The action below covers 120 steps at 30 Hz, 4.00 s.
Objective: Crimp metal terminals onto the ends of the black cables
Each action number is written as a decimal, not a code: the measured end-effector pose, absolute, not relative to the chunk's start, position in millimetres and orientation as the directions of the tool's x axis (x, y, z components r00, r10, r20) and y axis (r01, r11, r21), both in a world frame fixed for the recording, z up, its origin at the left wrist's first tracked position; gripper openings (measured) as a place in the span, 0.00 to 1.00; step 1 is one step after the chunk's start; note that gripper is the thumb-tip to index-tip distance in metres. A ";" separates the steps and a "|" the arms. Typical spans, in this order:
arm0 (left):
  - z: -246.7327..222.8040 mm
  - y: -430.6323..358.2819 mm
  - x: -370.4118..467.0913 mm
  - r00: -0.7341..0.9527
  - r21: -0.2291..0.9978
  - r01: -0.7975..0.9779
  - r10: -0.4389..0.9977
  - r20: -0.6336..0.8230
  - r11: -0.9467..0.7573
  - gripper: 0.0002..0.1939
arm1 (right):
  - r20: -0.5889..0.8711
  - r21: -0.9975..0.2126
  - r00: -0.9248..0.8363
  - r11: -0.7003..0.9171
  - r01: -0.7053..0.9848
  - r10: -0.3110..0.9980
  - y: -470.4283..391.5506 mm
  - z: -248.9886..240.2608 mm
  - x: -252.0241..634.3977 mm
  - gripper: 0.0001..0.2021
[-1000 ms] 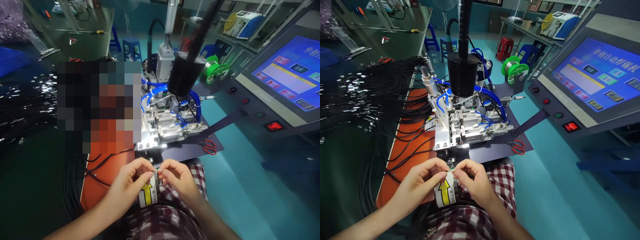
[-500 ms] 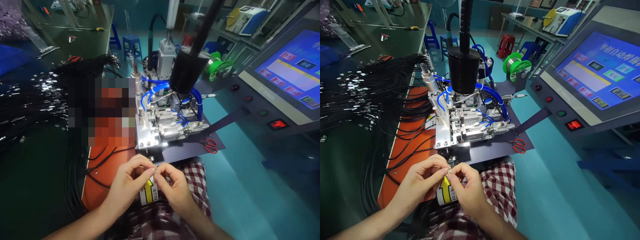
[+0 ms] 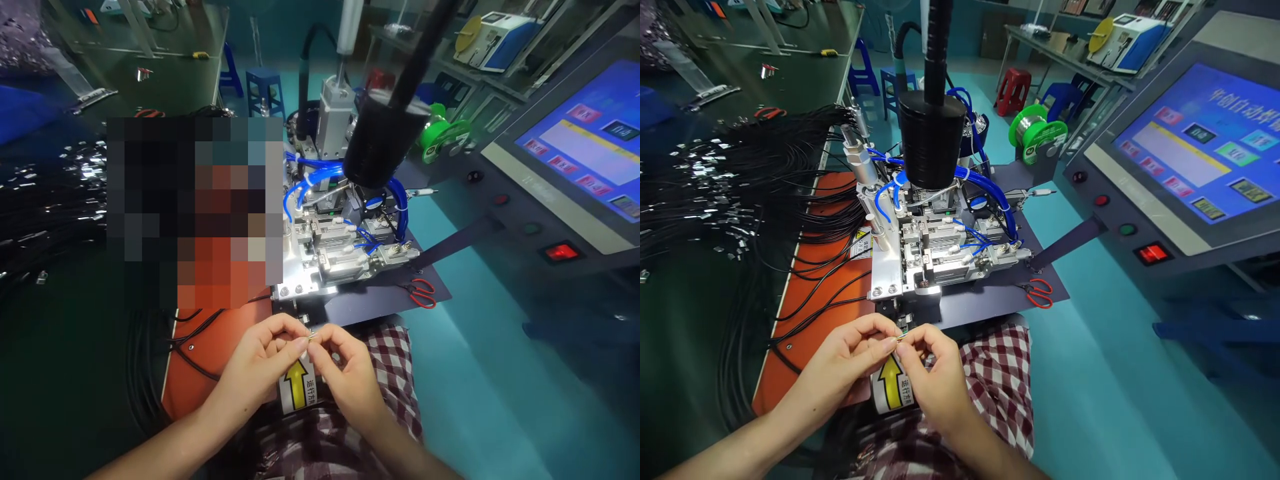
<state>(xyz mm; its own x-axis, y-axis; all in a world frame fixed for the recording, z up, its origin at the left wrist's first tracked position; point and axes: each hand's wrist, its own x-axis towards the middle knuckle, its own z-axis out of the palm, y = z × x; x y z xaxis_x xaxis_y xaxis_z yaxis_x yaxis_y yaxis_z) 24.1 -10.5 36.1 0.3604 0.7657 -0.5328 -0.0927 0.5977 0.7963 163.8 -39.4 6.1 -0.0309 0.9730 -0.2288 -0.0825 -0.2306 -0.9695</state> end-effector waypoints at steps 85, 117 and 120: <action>40.1 -9.2 19.9 0.414 0.778 0.006 0.707 -0.574 0.628 0.11 | -0.212 -0.920 -0.176 -0.257 -0.295 0.961 -40.2 4.1 174.0 0.07; 40.3 -8.2 21.4 0.399 0.801 0.154 0.705 -0.587 0.579 0.09 | -0.231 -0.938 -0.361 -0.305 -0.164 0.904 -17.8 12.4 193.8 0.10; 42.0 -7.7 23.3 0.368 0.776 0.127 0.697 -0.615 0.618 0.12 | -0.245 -0.942 -0.269 -0.295 -0.161 0.931 -20.2 9.4 191.4 0.10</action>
<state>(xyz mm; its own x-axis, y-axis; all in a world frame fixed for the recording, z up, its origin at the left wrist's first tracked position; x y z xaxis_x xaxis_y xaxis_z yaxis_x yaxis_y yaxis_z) 23.3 -7.7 42.0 0.3681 0.6971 -0.6152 0.1273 0.6177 0.7760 191.4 -20.2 9.4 -0.2693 0.9313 -0.2453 -0.1605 -0.2945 -0.9421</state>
